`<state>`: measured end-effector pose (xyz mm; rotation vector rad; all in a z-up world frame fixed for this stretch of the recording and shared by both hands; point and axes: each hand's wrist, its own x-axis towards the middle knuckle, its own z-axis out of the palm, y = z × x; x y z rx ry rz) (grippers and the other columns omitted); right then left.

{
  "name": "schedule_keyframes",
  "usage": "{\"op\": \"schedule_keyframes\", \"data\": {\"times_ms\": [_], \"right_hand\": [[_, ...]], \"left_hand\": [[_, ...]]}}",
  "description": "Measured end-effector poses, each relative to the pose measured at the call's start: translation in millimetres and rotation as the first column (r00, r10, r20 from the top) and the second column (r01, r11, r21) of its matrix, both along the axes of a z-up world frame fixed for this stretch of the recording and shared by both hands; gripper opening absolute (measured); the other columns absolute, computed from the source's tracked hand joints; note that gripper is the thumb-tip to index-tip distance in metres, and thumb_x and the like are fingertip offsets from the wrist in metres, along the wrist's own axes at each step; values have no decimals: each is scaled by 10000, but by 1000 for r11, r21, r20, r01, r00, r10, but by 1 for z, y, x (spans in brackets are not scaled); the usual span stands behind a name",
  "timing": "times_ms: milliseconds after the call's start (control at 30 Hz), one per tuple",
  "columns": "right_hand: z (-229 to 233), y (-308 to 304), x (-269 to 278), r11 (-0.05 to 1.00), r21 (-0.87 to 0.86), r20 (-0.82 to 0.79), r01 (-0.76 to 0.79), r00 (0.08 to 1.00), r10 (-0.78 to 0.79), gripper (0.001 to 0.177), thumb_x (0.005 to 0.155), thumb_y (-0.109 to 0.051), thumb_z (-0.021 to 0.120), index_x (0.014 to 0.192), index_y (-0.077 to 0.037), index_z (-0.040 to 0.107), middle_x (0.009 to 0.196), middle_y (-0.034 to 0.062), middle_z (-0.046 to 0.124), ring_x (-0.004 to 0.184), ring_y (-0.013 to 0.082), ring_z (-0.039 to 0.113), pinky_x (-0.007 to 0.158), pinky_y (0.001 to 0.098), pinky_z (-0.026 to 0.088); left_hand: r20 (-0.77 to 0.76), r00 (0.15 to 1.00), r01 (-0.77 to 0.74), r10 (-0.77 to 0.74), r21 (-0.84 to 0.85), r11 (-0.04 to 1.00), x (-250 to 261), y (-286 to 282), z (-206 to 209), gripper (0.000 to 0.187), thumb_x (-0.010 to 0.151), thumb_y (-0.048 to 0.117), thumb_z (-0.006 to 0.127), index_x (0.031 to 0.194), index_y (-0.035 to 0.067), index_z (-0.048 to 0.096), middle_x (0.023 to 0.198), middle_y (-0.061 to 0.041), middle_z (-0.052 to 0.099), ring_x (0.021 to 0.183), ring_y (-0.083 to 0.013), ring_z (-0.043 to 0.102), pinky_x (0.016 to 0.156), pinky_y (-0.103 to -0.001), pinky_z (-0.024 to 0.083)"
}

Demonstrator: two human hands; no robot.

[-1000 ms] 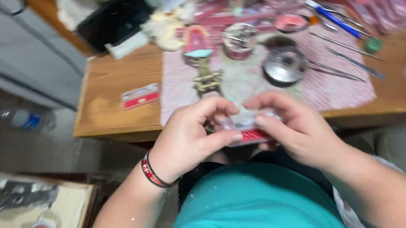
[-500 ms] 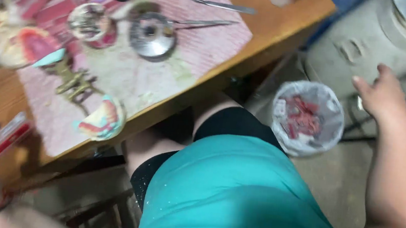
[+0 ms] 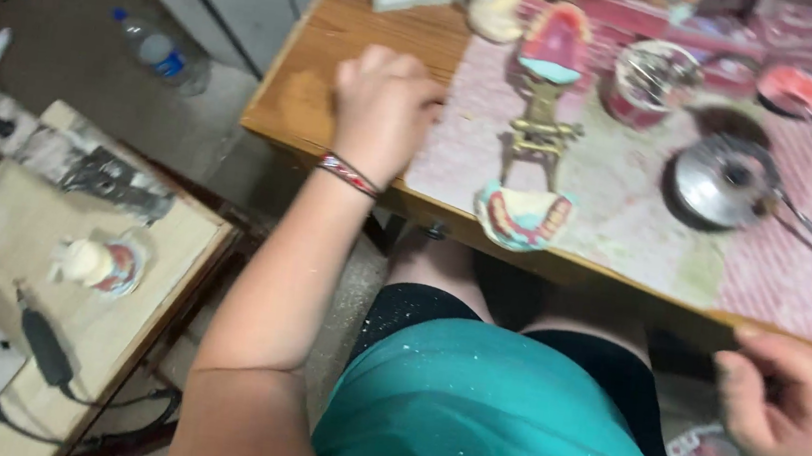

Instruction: The person is refining and finalizing a dental prosthesis by applying material with a probe and using a rotary handpiece for shaping and smoothing.

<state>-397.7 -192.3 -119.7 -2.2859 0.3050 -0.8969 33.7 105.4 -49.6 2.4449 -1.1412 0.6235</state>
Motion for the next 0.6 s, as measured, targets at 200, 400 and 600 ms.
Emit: {"op": "schedule_keyframes", "data": {"times_ms": [200, 400, 600], "right_hand": [[88, 53, 102, 891, -264, 38, -369, 919, 392, 116, 891, -28, 702, 943, 75, 692, 735, 174, 658, 551, 290, 580, 555, 367, 468], [107, 65, 133, 839, -249, -17, -483, 869, 495, 139, 892, -133, 693, 931, -2, 718, 629, 99, 640, 492, 216, 590, 488, 306, 465], [120, 99, 146, 865, 120, -119, -487, 858, 500, 180, 912, -240, 677, 970, -94, 766, 903, 36, 814, 737, 129, 793, 710, 239, 610]], "left_hand": [[-148, 989, 33, -27, 36, 999, -17, -27, 7, 137, 900, 379, 779, 894, 264, 855, 838, 70, 629, 935, -257, 477, 862, -447, 298], [-43, 997, 63, -64, -26, 998, -16, -30, 4, 103, 891, 293, 778, 806, 269, 831, 779, 95, 608, 908, -239, 479, 825, -445, 299], [-188, 978, 70, -93, -126, 990, -41, -18, 33, 98, 906, 312, 719, 825, 258, 729, 916, 102, 699, 970, -196, 560, 885, -399, 327]]}}
